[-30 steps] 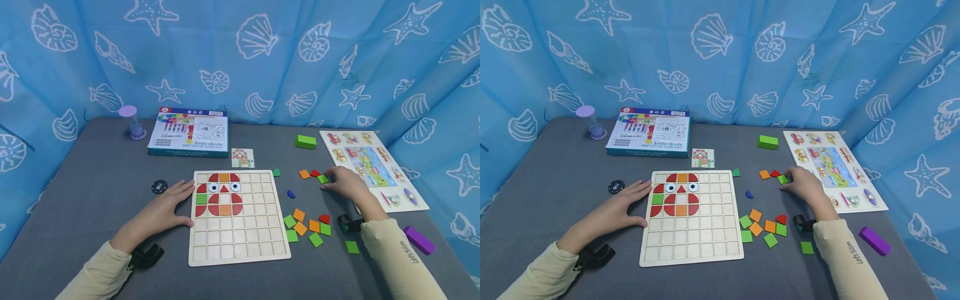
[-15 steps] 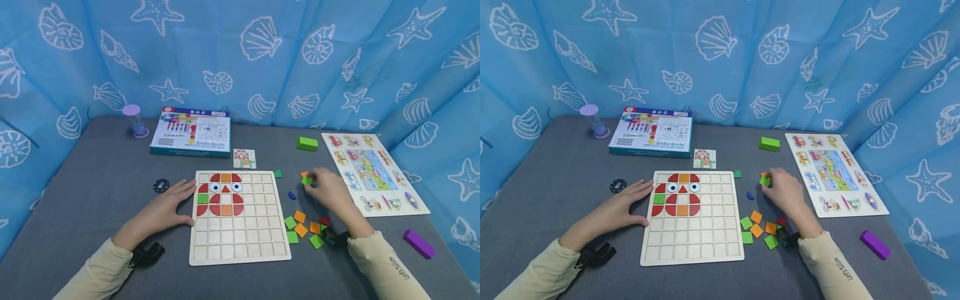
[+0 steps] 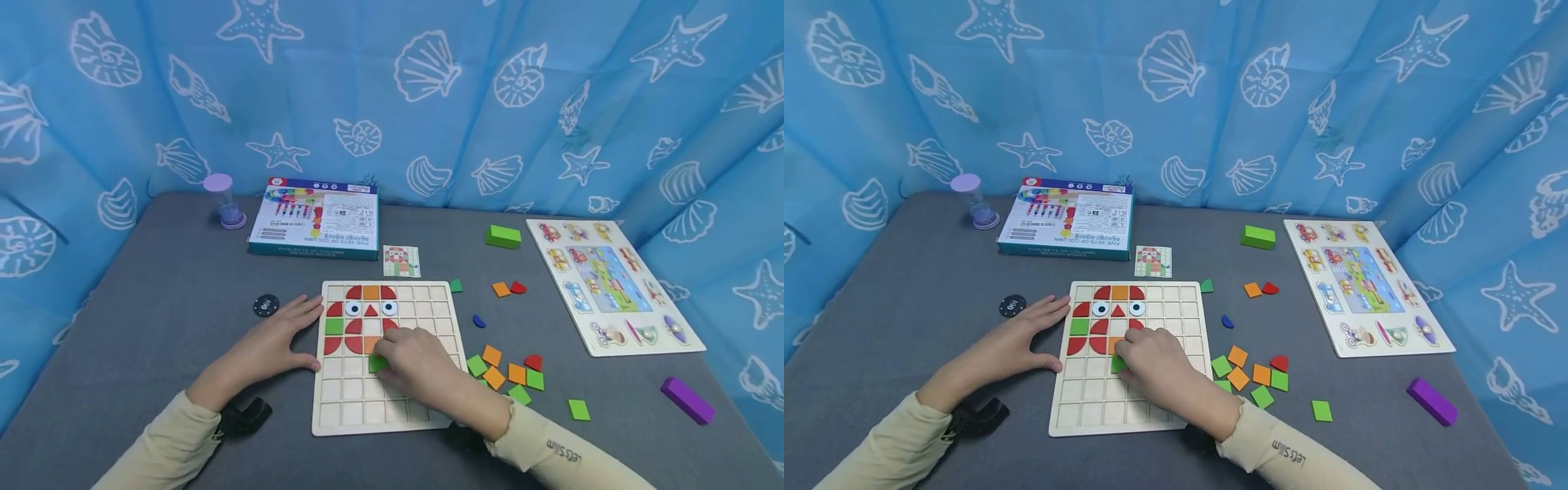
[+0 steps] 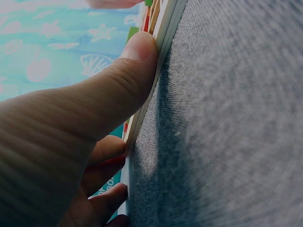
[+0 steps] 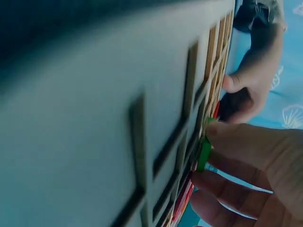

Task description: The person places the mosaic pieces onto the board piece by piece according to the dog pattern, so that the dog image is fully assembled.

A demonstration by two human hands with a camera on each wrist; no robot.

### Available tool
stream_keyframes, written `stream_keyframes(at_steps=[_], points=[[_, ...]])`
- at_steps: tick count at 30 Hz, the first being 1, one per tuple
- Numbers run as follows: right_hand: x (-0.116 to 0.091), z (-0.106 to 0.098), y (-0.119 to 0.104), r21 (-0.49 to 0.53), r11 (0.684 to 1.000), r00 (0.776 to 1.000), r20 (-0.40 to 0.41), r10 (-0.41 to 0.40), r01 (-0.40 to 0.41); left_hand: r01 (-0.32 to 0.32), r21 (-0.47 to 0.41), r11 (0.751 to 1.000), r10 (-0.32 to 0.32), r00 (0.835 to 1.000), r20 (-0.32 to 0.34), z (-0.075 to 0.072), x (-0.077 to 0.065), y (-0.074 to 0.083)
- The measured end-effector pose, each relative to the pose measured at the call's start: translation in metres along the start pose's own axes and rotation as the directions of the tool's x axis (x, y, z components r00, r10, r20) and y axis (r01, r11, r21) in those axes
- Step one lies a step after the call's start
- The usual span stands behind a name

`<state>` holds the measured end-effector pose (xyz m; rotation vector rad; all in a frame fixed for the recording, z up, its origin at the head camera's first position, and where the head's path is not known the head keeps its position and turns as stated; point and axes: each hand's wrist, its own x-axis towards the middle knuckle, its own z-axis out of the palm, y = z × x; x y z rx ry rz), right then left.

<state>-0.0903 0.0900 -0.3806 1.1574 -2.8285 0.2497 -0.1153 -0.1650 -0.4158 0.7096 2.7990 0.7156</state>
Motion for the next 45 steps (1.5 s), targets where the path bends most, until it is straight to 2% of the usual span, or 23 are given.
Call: stream_keyframes(at_steps=[13, 17, 21, 25, 29, 32, 41, 45], points=[[0.001, 0.002, -0.006, 0.009, 1.0, 0.997, 0.069, -0.015, 0.015, 0.02, -0.009, 1.0, -0.02, 1.0, 0.019, -0.002, 0.001, 0.003], [-0.002, -0.007, -0.002, 0.04, 0.999, 0.994, 0.109, -0.002, -0.002, 0.019, -0.011, 1.0, -0.019, 1.0, 0.022, -0.001, 0.001, 0.003], [-0.018, -0.024, 0.016, 0.061, 0.995, 0.992, 0.103, 0.07, -0.077, 0.022, -0.008, 1.0, -0.022, 1.0, 0.02, 0.0, 0.001, 0.002], [-0.046, -0.035, 0.044, 0.053, 0.986, 0.985, 0.074, 0.157, -0.161, 0.017, -0.006, 1.0, -0.017, 1.0, 0.014, 0.0, 0.001, 0.002], [-0.072, -0.035, 0.064, 0.039, 0.972, 0.968, 0.109, 0.228, -0.233, 0.01, -0.012, 1.0, -0.01, 1.0, 0.012, 0.0, 0.001, 0.001], [-0.083, -0.03, 0.072, 0.013, 0.966, 0.959, 0.127, 0.253, -0.257, 0.012, -0.011, 1.0, -0.012, 1.0, 0.01, 0.0, 0.0, 0.0], [-0.09, -0.023, 0.077, -0.036, 0.963, 0.958, 0.101, 0.268, -0.266, 0.017, -0.009, 1.0, -0.017, 1.0, 0.009, 0.001, 0.0, 0.0], [-0.086, -0.023, 0.072, -0.04, 0.963, 0.963, 0.043, 0.267, -0.265, 0.009, -0.005, 1.0, -0.009, 1.0, 0.008, 0.001, 0.0, 0.0]])
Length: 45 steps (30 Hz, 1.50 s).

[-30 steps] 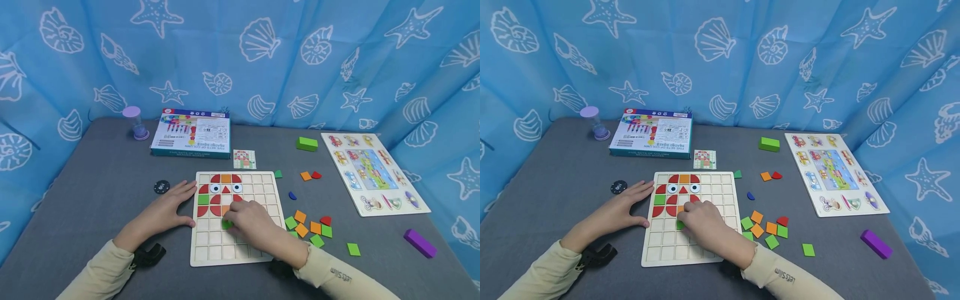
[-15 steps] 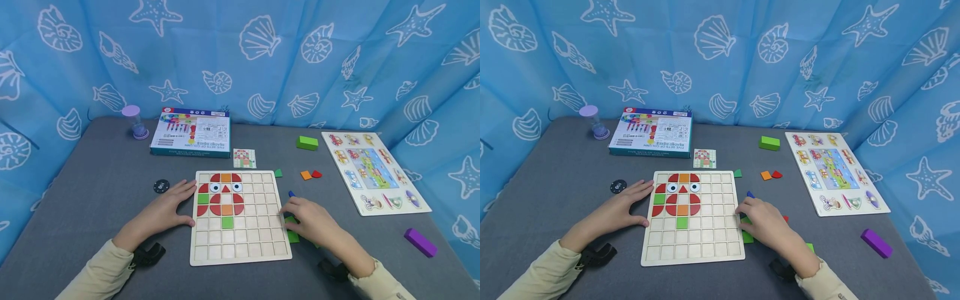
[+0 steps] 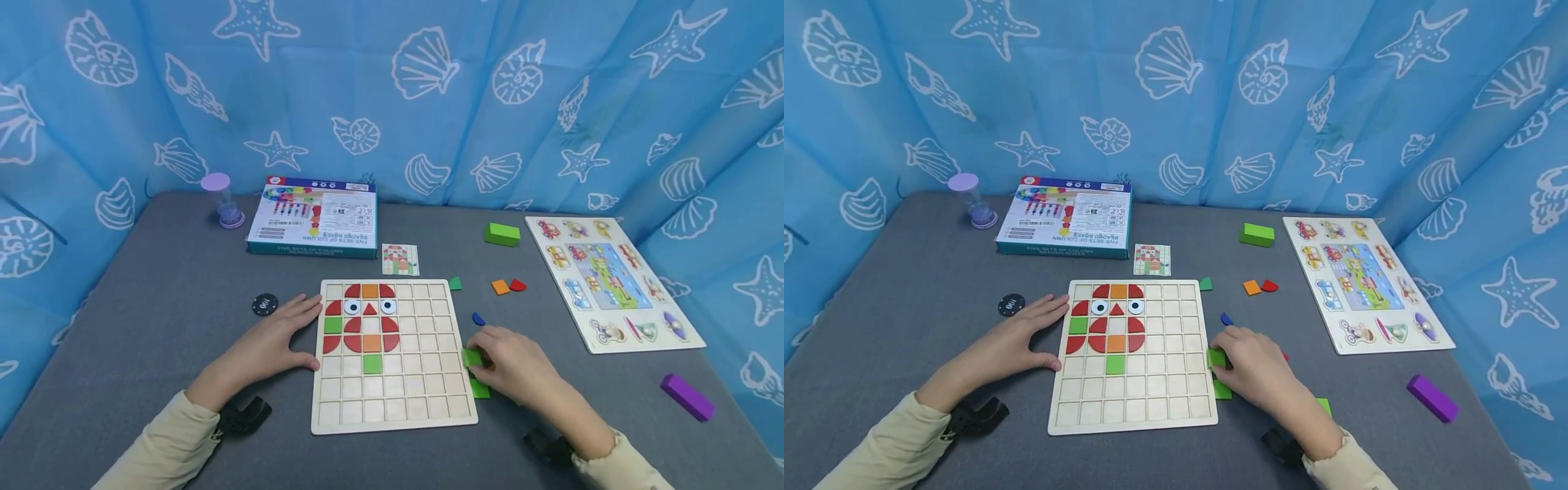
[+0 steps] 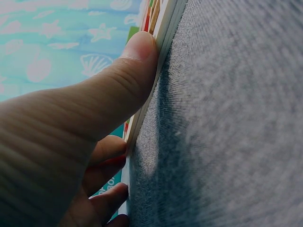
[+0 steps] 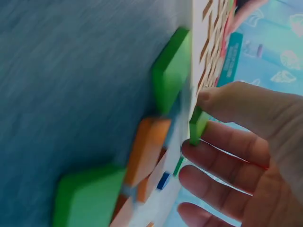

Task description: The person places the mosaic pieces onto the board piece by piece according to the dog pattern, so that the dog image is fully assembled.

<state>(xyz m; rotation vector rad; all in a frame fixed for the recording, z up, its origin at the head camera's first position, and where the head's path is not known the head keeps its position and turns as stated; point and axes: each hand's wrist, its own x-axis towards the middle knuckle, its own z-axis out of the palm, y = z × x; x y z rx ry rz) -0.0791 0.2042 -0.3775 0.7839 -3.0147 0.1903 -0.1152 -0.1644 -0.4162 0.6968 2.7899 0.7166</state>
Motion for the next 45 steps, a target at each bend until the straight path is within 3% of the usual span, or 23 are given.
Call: stream_keyframes(at_steps=[6, 15, 25, 33, 41, 45], points=[[0.011, -0.002, -0.032, 0.016, 0.995, 0.991, -0.087, -0.1, 0.102, -0.007, 0.003, 1.0, 0.007, 1.0, -0.003, -0.001, 0.0, 0.001], [0.037, 0.011, -0.093, 0.034, 0.965, 0.965, 0.018, -0.262, 0.261, -0.003, 0.0, 1.0, 0.003, 1.0, 0.007, -0.001, 0.0, 0.001], [0.048, 0.017, -0.113, 0.002, 0.957, 0.956, 0.053, -0.289, 0.289, -0.017, -0.01, 1.0, 0.017, 1.0, 0.0, -0.001, 0.001, 0.001], [0.043, 0.009, -0.102, 0.012, 0.962, 0.961, 0.052, -0.273, 0.272, -0.006, -0.007, 1.0, 0.006, 1.0, -0.003, -0.001, 0.0, 0.001], [0.007, -0.007, -0.046, 0.019, 0.994, 0.994, -0.012, -0.111, 0.111, 0.004, -0.004, 1.0, -0.004, 1.0, -0.003, -0.001, -0.001, 0.001], [-0.015, -0.008, -0.025, 0.025, 1.0, 1.0, 0.012, -0.012, 0.011, 0.01, -0.005, 1.0, -0.01, 1.0, 0.004, -0.001, 0.0, 0.001]])
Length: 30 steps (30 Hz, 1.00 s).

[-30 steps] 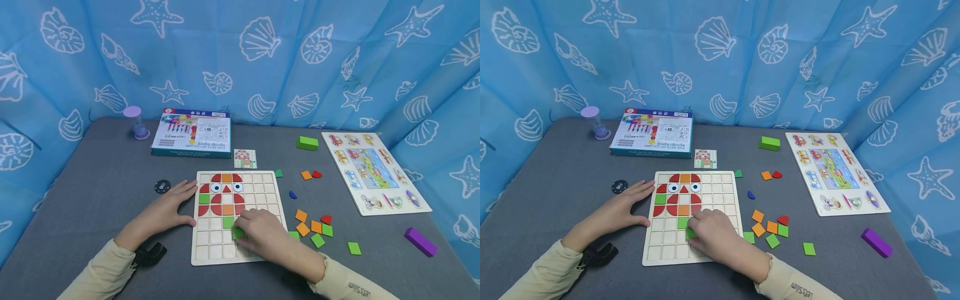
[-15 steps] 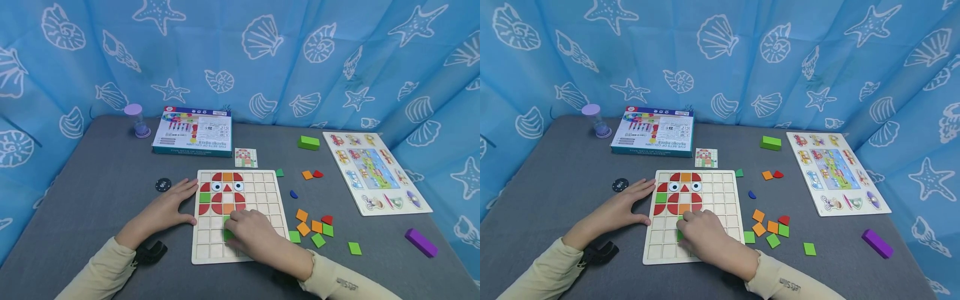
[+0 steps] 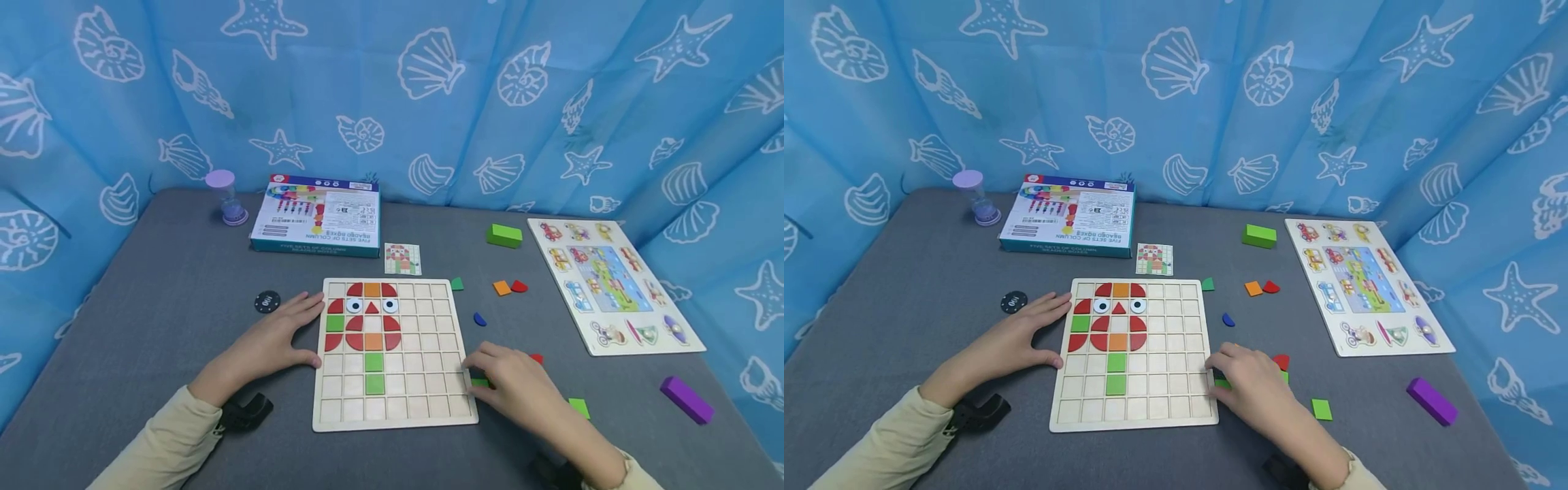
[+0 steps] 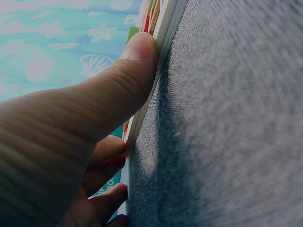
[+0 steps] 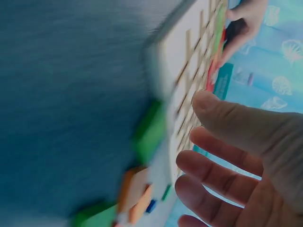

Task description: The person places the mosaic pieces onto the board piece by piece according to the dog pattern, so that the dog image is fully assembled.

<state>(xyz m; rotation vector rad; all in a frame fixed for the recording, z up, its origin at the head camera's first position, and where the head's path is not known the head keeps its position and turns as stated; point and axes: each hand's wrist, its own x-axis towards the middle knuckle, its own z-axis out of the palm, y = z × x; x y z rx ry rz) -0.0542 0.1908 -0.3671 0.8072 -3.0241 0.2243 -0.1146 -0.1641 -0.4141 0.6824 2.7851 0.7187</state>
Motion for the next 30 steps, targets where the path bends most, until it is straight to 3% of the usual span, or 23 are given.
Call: stream_keyframes(at_steps=[9, 16, 22, 30], points=[[-0.017, 0.01, 0.01, -0.048, 0.997, 0.997, 0.044, 0.06, -0.058, 0.004, 0.0, 1.0, -0.004, 1.0, 0.005, 0.001, 0.0, -0.001], [-0.017, 0.01, 0.005, -0.059, 0.996, 0.997, -0.058, 0.058, -0.061, 0.008, -0.004, 1.0, -0.008, 1.0, 0.005, 0.0, 0.0, 0.0], [-0.001, 0.011, -0.026, -0.007, 0.997, 0.993, -0.095, -0.075, 0.075, 0.015, 0.004, 1.0, -0.015, 1.0, 0.01, 0.0, 0.0, 0.0], [0.025, 0.023, -0.073, 0.046, 0.962, 0.963, -0.011, -0.269, 0.269, 0.007, -0.001, 1.0, -0.007, 1.0, 0.009, 0.0, 0.0, 0.0]])
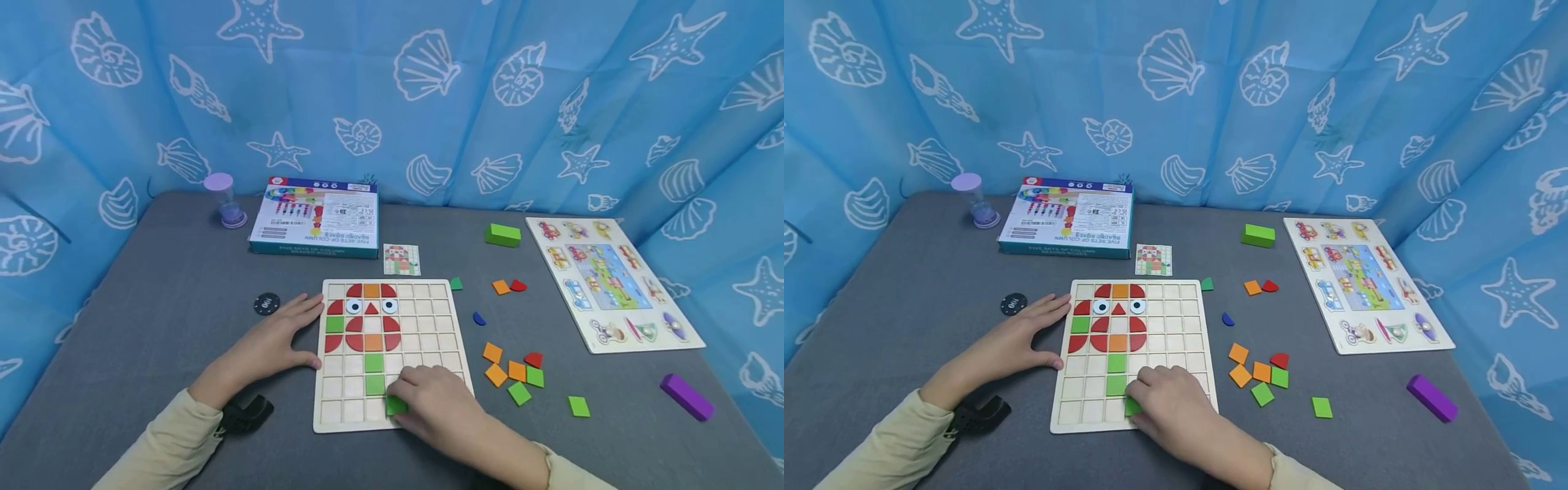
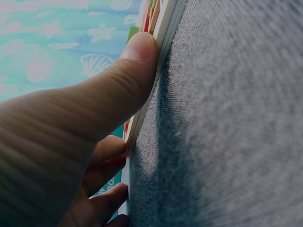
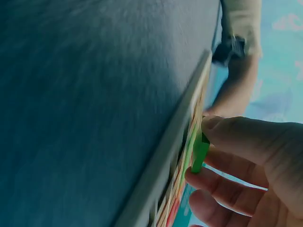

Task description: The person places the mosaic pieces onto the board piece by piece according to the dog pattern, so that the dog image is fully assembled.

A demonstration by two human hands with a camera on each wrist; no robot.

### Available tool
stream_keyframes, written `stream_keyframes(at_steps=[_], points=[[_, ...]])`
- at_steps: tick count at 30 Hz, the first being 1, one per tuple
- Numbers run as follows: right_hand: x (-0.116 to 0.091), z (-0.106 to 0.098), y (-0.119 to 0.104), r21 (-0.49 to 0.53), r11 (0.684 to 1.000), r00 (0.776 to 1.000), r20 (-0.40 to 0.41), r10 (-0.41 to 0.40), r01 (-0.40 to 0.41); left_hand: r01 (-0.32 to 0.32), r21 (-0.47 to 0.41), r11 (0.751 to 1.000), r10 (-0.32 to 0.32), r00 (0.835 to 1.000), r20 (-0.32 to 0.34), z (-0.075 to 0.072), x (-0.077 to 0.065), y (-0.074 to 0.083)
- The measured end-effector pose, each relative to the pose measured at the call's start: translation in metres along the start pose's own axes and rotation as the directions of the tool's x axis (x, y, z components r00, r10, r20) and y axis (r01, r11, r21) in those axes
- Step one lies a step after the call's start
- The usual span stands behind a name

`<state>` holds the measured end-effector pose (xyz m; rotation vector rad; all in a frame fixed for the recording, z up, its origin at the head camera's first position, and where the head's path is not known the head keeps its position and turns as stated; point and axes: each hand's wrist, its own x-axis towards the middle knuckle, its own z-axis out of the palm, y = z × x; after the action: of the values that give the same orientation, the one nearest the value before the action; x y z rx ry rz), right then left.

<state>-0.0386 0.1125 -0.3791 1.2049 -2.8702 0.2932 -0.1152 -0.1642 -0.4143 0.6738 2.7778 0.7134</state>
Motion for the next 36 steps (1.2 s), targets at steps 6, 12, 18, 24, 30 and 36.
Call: stream_keyframes(at_steps=[6, 12, 18, 24, 30, 36], points=[[0.012, 0.005, -0.011, 0.008, 0.998, 0.998, 0.023, -0.056, 0.056, -0.014, -0.006, 1.0, 0.014, 1.0, -0.006, -0.001, 0.001, 0.001], [0.02, 0.007, -0.016, 0.007, 0.997, 0.996, 0.036, -0.081, 0.081, -0.013, -0.005, 1.0, 0.013, 1.0, -0.005, -0.002, 0.0, 0.0], [0.016, 0.002, -0.008, 0.017, 0.998, 0.998, 0.034, -0.061, 0.06, 0.0, -0.006, 1.0, 0.0, 1.0, -0.003, 0.0, -0.001, 0.0], [-0.01, -0.015, 0.032, -0.052, 0.988, 0.987, -0.08, 0.14, -0.144, 0.003, -0.005, 1.0, -0.003, 1.0, -0.006, 0.001, 0.0, 0.0], [-0.044, -0.022, 0.081, -0.122, 0.919, 0.926, -0.092, 0.365, -0.374, 0.001, -0.004, 1.0, -0.001, 1.0, -0.001, 0.001, 0.001, 0.0], [-0.053, -0.018, 0.102, -0.125, 0.87, 0.878, -0.048, 0.476, -0.478, -0.003, -0.004, 1.0, 0.003, 1.0, -0.004, 0.001, 0.0, 0.0]])
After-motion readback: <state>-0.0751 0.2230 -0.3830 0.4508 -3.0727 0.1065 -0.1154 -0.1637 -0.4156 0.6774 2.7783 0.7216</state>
